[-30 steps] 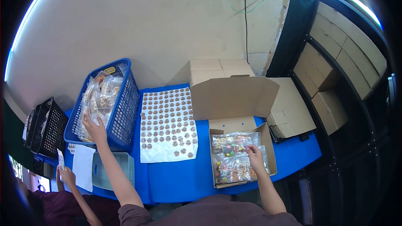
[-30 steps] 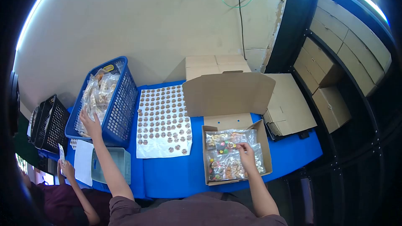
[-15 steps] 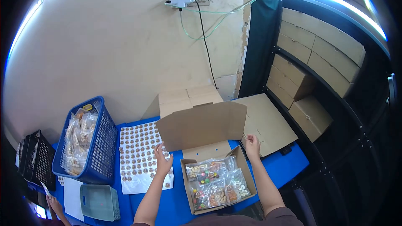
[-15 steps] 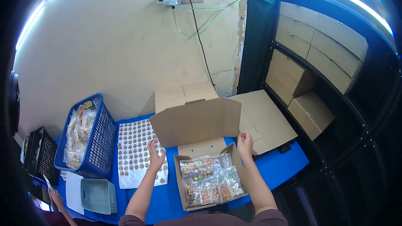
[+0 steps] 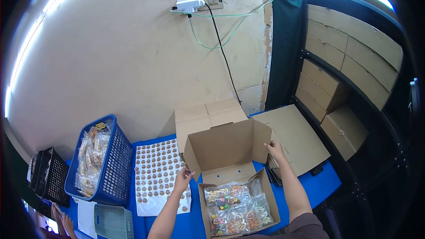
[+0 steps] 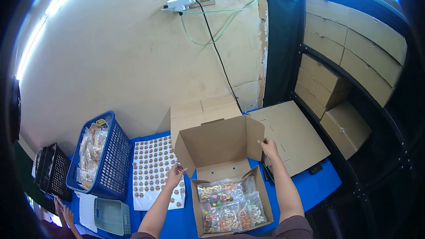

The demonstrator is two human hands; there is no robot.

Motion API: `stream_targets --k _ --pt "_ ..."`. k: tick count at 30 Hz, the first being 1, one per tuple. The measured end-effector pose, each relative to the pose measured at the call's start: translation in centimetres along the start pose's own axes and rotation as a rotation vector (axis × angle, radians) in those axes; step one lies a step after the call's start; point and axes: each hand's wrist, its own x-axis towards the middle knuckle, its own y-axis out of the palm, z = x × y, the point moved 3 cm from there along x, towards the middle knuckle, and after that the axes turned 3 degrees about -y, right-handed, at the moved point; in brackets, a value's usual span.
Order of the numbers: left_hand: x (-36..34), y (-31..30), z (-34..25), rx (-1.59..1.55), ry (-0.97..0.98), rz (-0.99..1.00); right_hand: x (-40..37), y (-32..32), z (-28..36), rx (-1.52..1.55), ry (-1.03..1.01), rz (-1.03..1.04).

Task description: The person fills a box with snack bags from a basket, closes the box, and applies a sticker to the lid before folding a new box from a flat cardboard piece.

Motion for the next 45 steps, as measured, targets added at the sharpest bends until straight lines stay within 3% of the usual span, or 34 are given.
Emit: stream_targets --k 1,4,6,10,14,17,19,20,21,23,25,27,30,33,37,39,41,43,44,45 --pt "-0.5 0.3 -0.5 0.151 0.044 -0.025 -0.5 0.1 0.7 0.002 0.001 0.006" --pt "-1.9 0.4 -2.5 0.146 0.072 -0.152 -1.8 0.1 2.7 -0.111 -0.016 0.009" --pt "-3.4 -0.6 -6.3 0.144 0.056 -0.205 -3.3 -0.6 4.4 -0.026 -0.153 -0.142" --pt "-6.6 -2.8 -10.4 0.173 0.151 -0.283 -7.2 -3.2 8.5 0.223 -0.199 -0.263" --pt "-12.5 -2.3 -11.8 0.236 0.136 -0.277 -13.6 -4.2 9.1 0.26 -0.191 -0.321" --pt "-15.9 0.0 -9.6 0.261 0.116 -0.212 -17.7 -4.1 7.8 0.128 -0.199 -0.349" --pt "-18.0 1.6 -9.0 0.267 0.095 -0.144 -20.1 -4.2 7.4 -0.221 -0.384 -0.299" --pt "-18.7 2.0 -8.7 0.295 0.088 -0.106 -21.2 -4.3 6.8 -0.132 -0.193 -0.226" --pt "-19.2 2.5 -8.7 0.31 0.085 -0.073 -22.2 -4.2 7.0 -0.13 -0.159 -0.24" --pt "-20.5 2.9 -8.8 0.327 0.084 -0.188 -24.1 -4.1 8.9 -0.039 -0.177 -0.307" --pt "-22.0 3.0 -9.1 0.305 0.005 -0.125 -25.5 -3.8 8.6 -0.03 -0.17 -0.296" --pt "-23.0 3.5 -9.2 0.316 -0.127 0.076 -26.2 -3.7 8.2 -0.049 -0.123 -0.317" --pt "-24.1 4.9 -7.2 0.121 -0.05 0.263 -27.2 -3.7 7.5 -0.097 -0.16 -0.302" --pt "-24.9 4.6 -6.0 0.143 -0.118 0.269 -27.9 -4.2 6.4 -0.155 -0.186 -0.246" --pt "-24.6 3.1 -4.4 0.007 -0.105 0.26 -28.7 -6.1 4.0 -0.373 -0.397 -0.112" --pt "-24.5 1.5 -3.7 0.094 -0.131 0.058 -29.4 -6.4 3.0 -0.481 -0.351 -0.03" --pt "-24.9 -0.1 -2.4 0.082 -0.186 0.126 -30.0 -6.8 3.3 -0.569 -0.445 0.064" --pt "-25.1 -0.6 -1.4 0.049 -0.294 0.266 -30.4 -7.5 5.6 -0.355 -0.326 -0.029" --pt "-25.2 -0.9 -2.2 0.025 -0.315 0.246 -30.3 -8.0 4.4 -0.361 -0.213 0.042" --pt "-25.1 -0.8 -2.1 0.021 -0.313 0.237 -29.9 -8.7 3.7 -0.36 -0.223 0.046"
